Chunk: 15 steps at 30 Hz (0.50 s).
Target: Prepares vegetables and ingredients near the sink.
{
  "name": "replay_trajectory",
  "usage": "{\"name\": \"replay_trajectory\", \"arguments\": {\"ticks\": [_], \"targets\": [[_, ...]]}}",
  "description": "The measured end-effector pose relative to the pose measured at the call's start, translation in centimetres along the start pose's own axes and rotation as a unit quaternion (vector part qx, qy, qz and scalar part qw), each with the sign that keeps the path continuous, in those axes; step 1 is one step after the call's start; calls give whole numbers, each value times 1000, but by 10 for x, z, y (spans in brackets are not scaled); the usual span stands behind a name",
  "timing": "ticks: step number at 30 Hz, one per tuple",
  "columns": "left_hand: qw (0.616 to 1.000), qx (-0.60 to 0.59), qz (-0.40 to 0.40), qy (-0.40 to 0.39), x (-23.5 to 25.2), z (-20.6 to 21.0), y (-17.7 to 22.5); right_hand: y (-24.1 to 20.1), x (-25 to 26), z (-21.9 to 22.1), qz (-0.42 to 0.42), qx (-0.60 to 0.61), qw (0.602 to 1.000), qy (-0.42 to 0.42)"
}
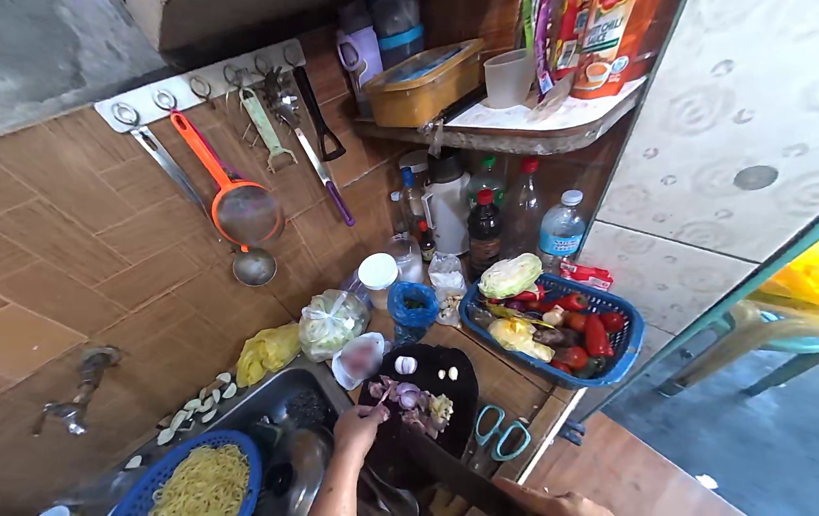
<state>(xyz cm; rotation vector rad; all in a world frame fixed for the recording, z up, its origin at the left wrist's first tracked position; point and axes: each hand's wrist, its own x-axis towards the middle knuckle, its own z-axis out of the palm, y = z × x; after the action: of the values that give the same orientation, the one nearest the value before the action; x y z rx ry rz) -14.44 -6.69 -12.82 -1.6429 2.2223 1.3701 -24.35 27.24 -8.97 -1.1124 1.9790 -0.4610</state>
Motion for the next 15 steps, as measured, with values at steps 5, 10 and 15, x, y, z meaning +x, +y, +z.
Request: {"name": "replay_trajectory", "arguments": {"ticks": [5, 10, 15], "targets": [[992, 69, -18, -104, -33, 6, 4, -13, -2, -11, 52, -26, 998, 30], [976, 217, 17, 4, -50, 2, -1, -28, -4, -21, 60, -43, 997, 7], [992, 96, 33, 81, -59, -21, -18, -43, -15, -8, -102, -47, 978, 177]]}}
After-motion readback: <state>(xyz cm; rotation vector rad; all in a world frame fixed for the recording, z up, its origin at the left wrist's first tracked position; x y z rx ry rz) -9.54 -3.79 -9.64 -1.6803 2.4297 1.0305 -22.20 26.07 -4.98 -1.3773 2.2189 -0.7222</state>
